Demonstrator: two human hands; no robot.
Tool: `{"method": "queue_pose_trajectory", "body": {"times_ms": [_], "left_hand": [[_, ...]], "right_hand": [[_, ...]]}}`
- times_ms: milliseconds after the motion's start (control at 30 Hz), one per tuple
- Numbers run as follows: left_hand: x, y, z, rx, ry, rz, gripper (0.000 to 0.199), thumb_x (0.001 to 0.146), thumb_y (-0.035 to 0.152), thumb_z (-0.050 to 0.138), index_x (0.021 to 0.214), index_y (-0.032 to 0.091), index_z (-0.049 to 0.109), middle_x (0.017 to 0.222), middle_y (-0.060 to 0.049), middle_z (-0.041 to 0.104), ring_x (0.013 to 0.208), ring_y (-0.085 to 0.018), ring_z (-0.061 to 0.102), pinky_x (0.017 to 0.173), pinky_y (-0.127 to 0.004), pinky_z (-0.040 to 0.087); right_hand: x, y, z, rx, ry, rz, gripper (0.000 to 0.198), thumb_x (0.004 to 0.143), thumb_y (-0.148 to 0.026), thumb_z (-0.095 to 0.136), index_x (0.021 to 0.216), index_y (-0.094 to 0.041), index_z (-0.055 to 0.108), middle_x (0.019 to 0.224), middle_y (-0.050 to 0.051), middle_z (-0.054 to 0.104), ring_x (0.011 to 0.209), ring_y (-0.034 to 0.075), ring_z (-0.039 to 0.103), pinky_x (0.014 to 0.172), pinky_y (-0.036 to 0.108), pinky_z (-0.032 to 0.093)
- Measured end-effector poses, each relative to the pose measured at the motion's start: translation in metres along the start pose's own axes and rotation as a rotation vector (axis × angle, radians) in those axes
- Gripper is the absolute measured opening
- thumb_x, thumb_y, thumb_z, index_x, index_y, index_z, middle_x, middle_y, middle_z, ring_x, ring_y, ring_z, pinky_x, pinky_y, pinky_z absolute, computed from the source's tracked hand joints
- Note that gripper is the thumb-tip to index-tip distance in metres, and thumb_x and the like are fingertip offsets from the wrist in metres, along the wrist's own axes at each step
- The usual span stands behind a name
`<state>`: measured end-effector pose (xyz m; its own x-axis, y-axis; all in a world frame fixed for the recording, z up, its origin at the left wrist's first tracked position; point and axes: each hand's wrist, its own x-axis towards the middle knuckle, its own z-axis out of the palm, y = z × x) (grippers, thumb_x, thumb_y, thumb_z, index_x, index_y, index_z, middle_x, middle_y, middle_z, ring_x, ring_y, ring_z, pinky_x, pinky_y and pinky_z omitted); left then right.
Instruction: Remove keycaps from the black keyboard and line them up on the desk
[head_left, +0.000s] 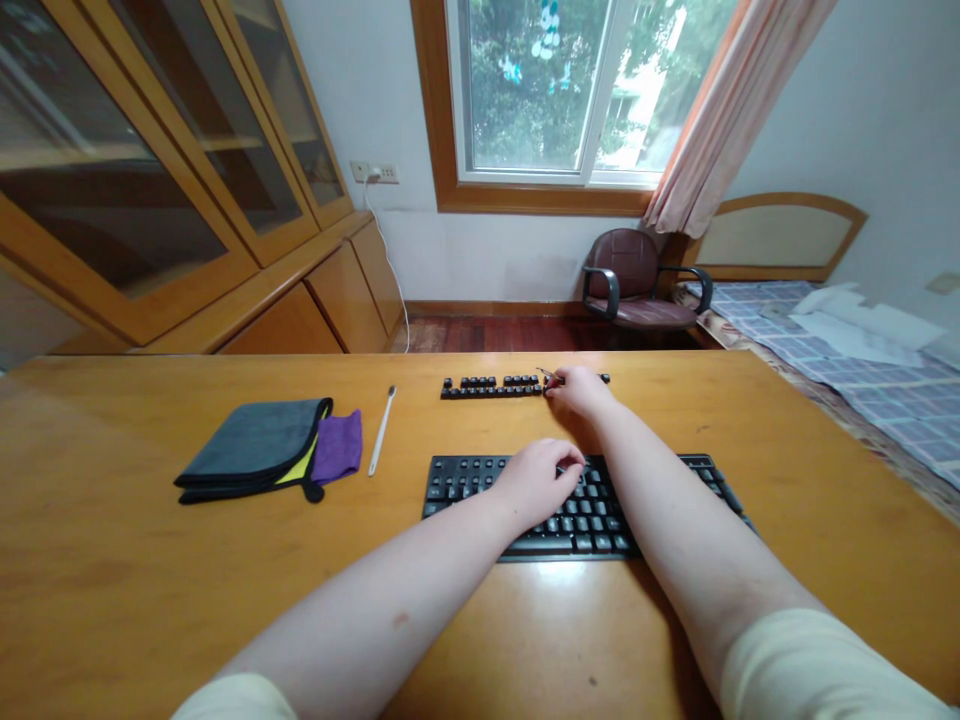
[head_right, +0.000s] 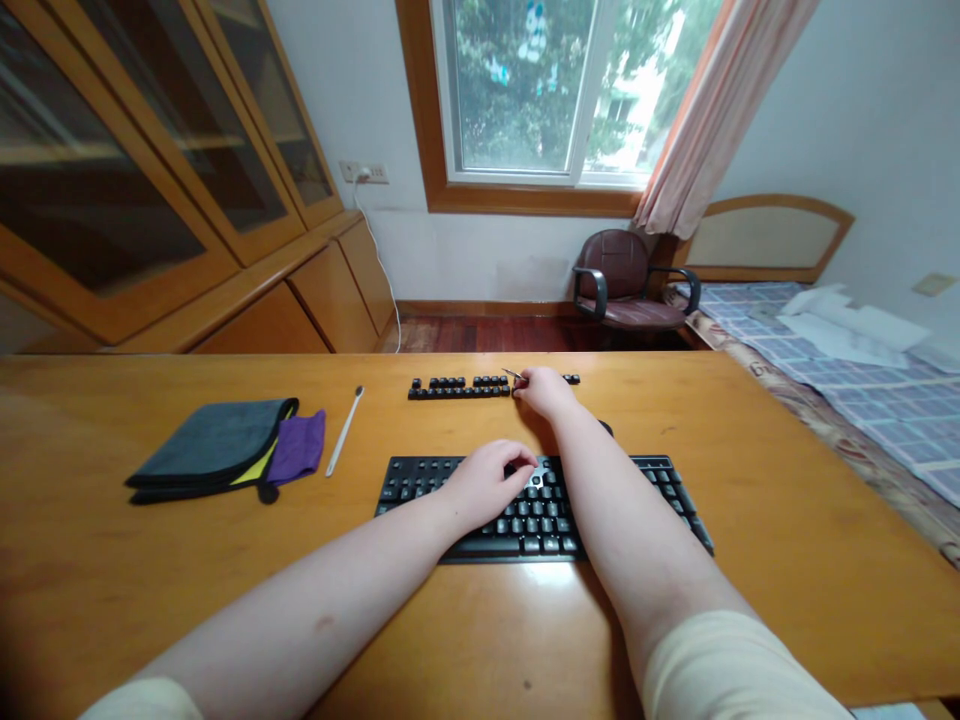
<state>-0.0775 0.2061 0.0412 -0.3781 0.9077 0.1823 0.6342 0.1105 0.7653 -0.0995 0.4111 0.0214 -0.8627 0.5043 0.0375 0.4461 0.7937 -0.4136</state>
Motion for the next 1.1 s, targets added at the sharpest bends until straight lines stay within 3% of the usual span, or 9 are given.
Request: {"method": "queue_pose_trajectory", "body": {"times_ms": [1100], "left_hand": [[0.0002, -0.0032, 0.0024, 0.039, -0.013, -0.004, 0.017, 0.083, 0.026, 0.046, 0.087, 0.021, 0.063, 0.089, 0.000, 0.065, 0.084, -0.016, 0.058, 0.079, -0.029, 0.045]], "right_hand": [[-0.0027, -0.0050, -0.0002, -0.001, 0.000, 0.017, 0.012, 0.070, -0.026, 0.065, 0.080, -0.022, 0.068, 0.075, 0.002, 0.069, 0.068, 0.016, 0.060, 0.062, 0.023, 0.040]]}}
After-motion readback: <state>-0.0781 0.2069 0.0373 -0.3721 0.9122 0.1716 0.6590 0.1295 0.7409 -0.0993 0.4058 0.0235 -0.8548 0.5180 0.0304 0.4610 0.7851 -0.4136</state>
